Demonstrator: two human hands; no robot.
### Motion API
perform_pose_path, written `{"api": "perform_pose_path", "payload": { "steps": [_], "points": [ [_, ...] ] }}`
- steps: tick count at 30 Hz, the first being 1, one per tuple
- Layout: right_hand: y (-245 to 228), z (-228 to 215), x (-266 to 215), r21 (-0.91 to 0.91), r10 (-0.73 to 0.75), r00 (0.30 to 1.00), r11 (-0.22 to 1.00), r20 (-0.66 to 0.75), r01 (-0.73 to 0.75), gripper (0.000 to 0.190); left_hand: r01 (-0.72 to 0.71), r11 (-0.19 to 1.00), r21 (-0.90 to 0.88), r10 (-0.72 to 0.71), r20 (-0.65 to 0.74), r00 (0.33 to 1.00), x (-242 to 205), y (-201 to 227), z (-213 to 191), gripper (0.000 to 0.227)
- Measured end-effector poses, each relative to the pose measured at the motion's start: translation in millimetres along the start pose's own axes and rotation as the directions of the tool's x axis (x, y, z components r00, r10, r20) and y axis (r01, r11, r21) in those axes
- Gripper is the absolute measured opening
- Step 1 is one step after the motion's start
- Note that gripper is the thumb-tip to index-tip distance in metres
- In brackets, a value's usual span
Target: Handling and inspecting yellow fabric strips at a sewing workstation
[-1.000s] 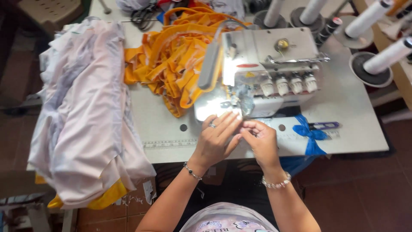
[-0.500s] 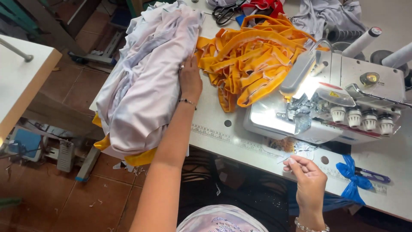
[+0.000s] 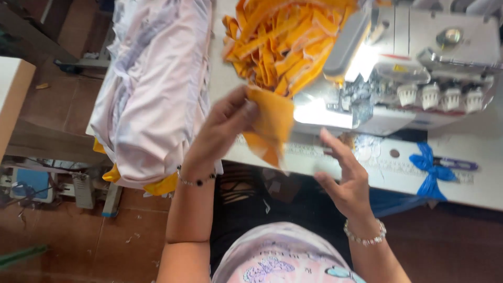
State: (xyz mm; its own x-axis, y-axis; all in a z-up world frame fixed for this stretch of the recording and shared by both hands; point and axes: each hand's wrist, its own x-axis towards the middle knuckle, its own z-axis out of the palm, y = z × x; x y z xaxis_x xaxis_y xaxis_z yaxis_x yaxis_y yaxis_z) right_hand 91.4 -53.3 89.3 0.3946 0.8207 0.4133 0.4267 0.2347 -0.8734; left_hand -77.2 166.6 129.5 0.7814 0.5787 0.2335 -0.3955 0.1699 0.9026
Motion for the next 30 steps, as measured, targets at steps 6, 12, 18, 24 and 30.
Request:
{"api": "perform_pose_path", "payload": {
  "steps": [6,12,18,24,30],
  "points": [
    [19.3,16.1,-26.6,0.499,0.101,0.977,0.847,0.190,-0.185,0.029,0.106,0.961,-0.254,-0.099,0.040,0.994,-36.3,-45.6,30.4,0.044],
    [28.3,-8.7,-39.4,0.610,0.267,0.962,0.753,0.061,-0.248,0.010,0.281,0.867,-0.412,-0.436,-0.352,0.828,-63.7,-72.8,15.3,0.038],
    [42.0,-23.1,-51.0,0.538,0.349,0.934,0.804,-0.082,-0.253,0.022,0.468,0.723,-0.509,-0.645,-0.253,0.721,-73.8,-80.6,73.4,0.034],
    [81.0,-40.3,-64.4,0.430,0.271,0.956,0.881,-0.115,-0.198,0.023,0.274,0.677,0.683,-0.308,-0.076,0.949,-73.6,-91.7,76.0,0.035],
    [37.7,-29.2,-39.5,0.363,0.107,0.988,0.921,0.115,-0.142,0.023,-0.008,0.856,0.518,0.003,0.011,1.000,-62.5,-75.1,99.4,0.052]
  ]
}}
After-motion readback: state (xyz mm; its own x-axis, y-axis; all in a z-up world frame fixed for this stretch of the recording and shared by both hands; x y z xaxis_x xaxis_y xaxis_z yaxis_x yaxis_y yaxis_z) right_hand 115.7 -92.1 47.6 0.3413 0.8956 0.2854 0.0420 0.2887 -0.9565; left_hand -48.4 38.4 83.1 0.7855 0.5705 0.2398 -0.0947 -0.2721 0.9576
